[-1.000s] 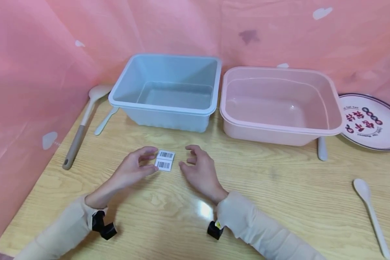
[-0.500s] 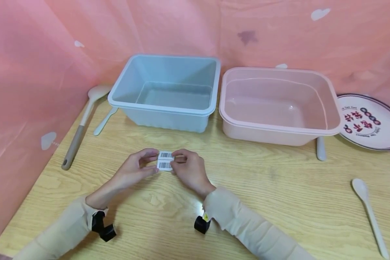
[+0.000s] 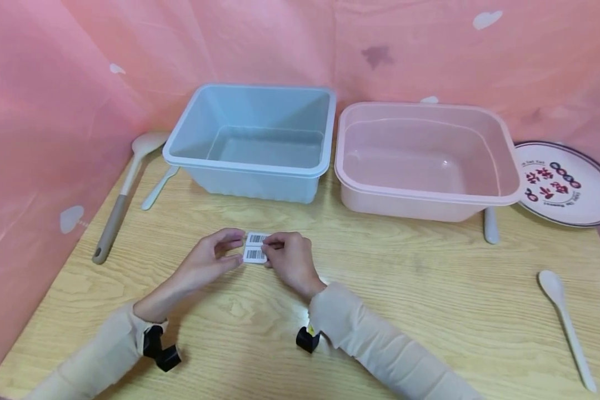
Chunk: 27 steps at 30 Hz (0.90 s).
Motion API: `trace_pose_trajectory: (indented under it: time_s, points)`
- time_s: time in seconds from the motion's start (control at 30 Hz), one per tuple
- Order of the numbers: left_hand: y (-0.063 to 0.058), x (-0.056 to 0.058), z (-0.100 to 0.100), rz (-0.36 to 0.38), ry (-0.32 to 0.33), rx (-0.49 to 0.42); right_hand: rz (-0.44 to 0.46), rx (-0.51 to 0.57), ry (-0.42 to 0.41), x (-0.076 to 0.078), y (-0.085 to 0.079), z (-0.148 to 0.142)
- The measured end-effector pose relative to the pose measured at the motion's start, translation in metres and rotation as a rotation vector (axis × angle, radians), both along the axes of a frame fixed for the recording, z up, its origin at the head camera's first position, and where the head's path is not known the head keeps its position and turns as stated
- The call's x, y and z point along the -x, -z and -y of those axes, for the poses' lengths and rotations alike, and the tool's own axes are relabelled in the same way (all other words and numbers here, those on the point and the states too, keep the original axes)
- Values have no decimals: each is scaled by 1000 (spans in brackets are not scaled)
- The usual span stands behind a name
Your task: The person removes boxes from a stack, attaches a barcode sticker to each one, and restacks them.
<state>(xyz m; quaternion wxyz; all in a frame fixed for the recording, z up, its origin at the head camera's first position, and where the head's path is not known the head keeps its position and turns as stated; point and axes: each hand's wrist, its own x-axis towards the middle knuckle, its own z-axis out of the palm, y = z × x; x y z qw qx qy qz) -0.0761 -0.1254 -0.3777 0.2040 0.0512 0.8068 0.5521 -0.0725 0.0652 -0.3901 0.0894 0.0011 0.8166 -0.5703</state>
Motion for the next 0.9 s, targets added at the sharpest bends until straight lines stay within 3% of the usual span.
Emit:
trace_pose_trajectory:
  time_s: [0.13, 0.2, 0.33, 0.53, 0.73, 0.8, 0.9]
  points:
    - [-3, 0, 0, -22, 5, 52, 6, 20, 40, 0, 0, -3]
    - [-5, 2, 0, -26, -4, 36, 8, 52, 54, 1, -3, -7]
    - [-10, 3, -3, 8, -44, -78, -16, 137, 77, -1, -15, -18]
    - [-20, -1, -18, 78, -8, -339, -63, 264, 109, -13, -33, -35]
    - [-30, -6, -34, -8, -12, -374, -94, 280, 88, -25, -43, -45]
    - [-31, -6, -37, -51, -32, -363, -172, 225, 64, -26, -47, -49]
    - [-33, -5, -41, -91, -55, -342, -414, 7, 33, -27, -55, -57]
